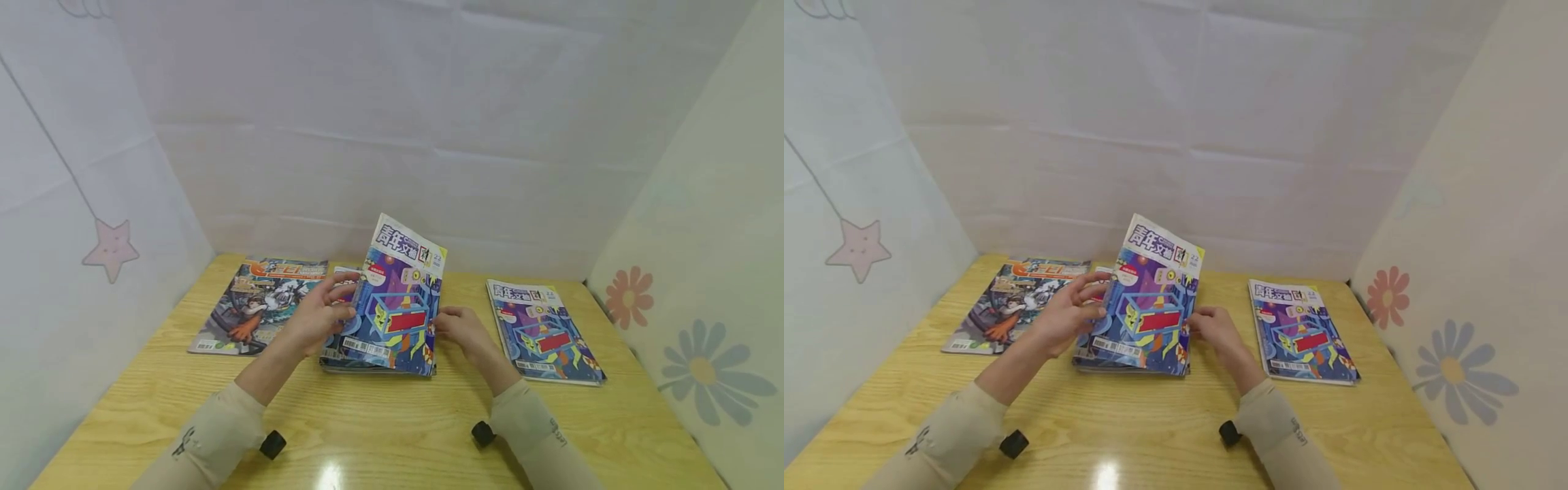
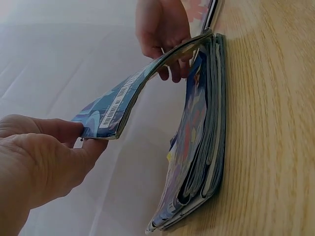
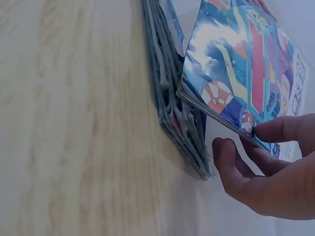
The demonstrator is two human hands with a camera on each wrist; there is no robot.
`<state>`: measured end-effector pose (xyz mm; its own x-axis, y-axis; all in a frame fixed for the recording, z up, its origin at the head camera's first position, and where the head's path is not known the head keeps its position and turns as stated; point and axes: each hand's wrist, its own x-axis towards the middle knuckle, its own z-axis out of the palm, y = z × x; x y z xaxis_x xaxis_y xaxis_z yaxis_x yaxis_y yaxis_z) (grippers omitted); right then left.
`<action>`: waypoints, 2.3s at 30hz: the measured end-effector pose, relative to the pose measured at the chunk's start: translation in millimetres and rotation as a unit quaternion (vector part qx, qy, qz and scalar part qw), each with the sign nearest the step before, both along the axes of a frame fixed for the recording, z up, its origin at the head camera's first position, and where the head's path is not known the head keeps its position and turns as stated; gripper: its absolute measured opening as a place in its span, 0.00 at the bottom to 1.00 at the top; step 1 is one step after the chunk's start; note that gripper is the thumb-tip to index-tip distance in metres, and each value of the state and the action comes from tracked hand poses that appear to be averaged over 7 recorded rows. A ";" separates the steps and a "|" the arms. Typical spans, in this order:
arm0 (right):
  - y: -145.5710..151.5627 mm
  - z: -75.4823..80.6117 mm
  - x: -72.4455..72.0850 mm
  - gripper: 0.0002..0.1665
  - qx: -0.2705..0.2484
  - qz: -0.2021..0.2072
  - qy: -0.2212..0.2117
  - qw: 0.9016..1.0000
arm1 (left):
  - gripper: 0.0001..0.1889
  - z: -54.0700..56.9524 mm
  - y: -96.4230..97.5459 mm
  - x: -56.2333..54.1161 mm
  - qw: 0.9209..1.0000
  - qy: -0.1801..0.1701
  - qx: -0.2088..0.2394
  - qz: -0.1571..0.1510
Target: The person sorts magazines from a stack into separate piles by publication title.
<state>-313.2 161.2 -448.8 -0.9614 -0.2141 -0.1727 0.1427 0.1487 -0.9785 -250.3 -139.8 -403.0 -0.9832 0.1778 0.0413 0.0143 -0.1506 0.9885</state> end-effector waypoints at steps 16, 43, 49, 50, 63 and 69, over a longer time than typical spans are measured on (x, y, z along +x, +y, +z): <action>11.4 33.0 13.2 0.53 -0.193 0.170 -0.066 0.964 | 0.36 -1.0 -21.3 -14.3 1.000 -0.004 -0.002 0.002; -63.6 8.7 4.0 0.58 -0.285 0.227 -0.059 0.930 | 0.38 -10.8 -102.1 -13.4 0.986 -0.009 -0.151 0.063; -91.9 4.2 -1.0 0.58 -0.309 0.232 -0.065 0.920 | 0.39 -17.4 -125.8 -17.7 0.988 -0.015 -0.132 0.078; -97.6 3.3 -1.3 0.58 -0.310 0.235 -0.067 0.919 | 0.40 -19.6 -131.7 -17.6 0.989 -0.021 -0.123 0.076; -190.9 -16.6 -3.0 0.62 -0.336 0.214 -0.148 0.905 | 0.39 -46.3 -240.7 -17.6 0.987 -0.098 -0.125 0.034; -221.9 -23.4 -2.6 0.63 -0.338 0.185 -0.185 0.904 | 0.39 -58.9 -269.6 -16.4 0.986 -0.133 -0.089 0.036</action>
